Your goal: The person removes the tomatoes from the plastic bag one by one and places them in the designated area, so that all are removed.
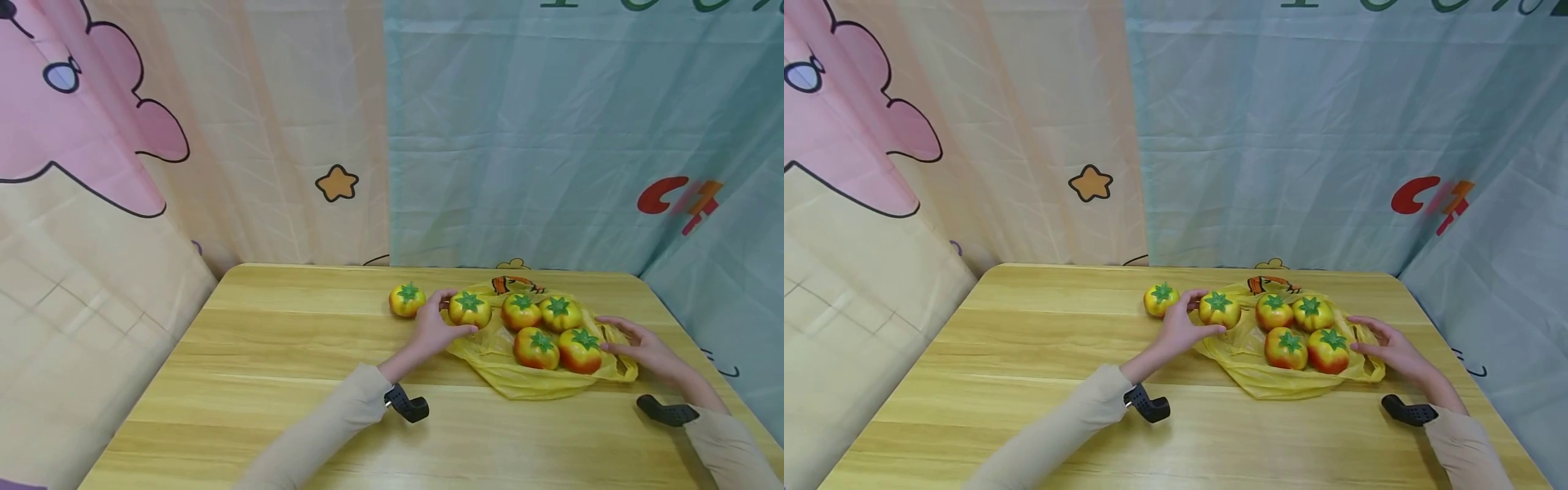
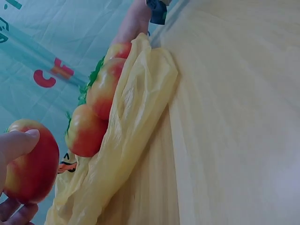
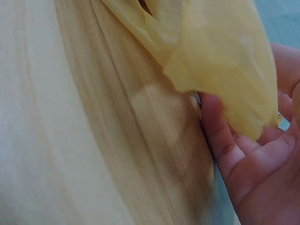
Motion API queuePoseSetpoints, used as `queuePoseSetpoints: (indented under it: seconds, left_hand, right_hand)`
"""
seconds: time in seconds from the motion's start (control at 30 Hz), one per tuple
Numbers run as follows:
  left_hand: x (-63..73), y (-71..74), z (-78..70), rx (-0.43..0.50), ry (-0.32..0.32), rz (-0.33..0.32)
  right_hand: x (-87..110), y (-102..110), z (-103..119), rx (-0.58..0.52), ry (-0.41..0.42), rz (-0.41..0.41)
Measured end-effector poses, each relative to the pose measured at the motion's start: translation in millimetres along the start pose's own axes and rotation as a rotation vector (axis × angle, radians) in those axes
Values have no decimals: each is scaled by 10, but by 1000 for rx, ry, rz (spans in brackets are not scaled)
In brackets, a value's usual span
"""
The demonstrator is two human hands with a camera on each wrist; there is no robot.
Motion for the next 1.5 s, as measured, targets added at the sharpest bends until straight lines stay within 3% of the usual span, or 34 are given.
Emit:
queuePoseSetpoints:
  seconds: [0.27,0.77,1.27,1.5]
  left_hand:
    - [114,250,76,24,-1,-40]
    - [331,660,236,-18,-42,-132]
    - [555,1081,481,-46,40,-205]
    - [636,1276,606,-84,69,-243]
  right_hand:
    - [-18,6,27,-44,4,3]
    - [-27,-16,22,-85,-2,-1]
    - [8,-15,-4,-9,30,-25]
    - [19,-13,-3,-65,24,-24]
Point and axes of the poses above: each hand's wrist, its own x-axis away from the middle knuckle, its own y-axis out of the back of the hand, z = x × y, the point moved 7 cm from there along -x, towards the middle knuckle, and after that the axes turned 2 degrees about -x, right-handed, at the moved point
